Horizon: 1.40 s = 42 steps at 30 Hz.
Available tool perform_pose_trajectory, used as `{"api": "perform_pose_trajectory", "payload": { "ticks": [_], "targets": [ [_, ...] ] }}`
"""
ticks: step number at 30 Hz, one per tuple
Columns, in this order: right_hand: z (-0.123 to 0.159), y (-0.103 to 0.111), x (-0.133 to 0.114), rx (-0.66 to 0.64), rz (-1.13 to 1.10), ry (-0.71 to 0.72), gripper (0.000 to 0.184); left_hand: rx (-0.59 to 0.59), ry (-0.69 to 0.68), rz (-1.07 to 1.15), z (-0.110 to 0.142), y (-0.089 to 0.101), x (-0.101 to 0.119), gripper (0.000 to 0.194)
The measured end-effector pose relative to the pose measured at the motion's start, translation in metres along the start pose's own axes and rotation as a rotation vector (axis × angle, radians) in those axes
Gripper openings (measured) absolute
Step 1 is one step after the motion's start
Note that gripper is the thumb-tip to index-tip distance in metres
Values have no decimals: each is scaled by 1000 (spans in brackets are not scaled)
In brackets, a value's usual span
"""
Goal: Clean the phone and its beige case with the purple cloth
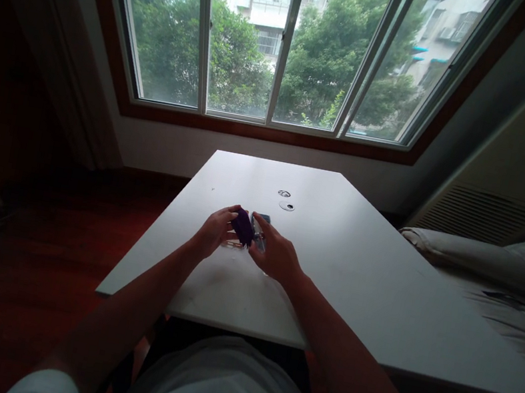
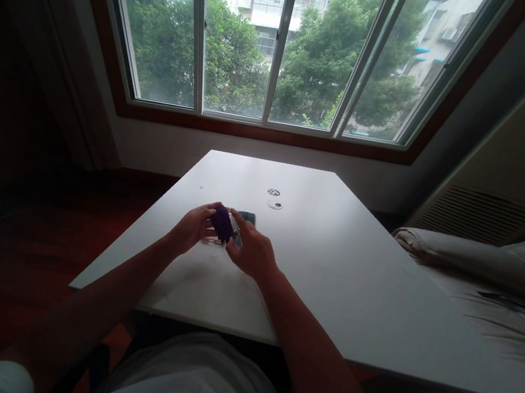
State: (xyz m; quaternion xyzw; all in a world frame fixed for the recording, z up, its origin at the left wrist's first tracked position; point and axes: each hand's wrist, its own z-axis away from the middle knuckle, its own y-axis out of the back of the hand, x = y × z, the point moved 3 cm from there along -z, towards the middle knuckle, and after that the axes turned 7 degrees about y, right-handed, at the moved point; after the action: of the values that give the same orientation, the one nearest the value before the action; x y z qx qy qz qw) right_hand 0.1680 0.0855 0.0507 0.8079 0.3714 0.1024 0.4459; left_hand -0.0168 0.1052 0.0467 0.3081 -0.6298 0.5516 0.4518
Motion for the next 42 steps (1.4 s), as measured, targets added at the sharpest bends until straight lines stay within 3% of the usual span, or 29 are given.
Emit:
{"api": "perform_pose_trajectory", "payload": {
  "ticks": [17, 27, 42],
  "targets": [
    [-1, 2, -3, -5, -5, 26, 69, -58, 21, -9, 3, -4, 0, 40],
    [-1, 1, -4, -19, -7, 37, 72, -72, 15, -7, 2, -5, 0, 40],
    [0, 2, -4, -19, -28, 65, 70, -13, -30, 35, 5, -3, 7, 41]
  ]
}}
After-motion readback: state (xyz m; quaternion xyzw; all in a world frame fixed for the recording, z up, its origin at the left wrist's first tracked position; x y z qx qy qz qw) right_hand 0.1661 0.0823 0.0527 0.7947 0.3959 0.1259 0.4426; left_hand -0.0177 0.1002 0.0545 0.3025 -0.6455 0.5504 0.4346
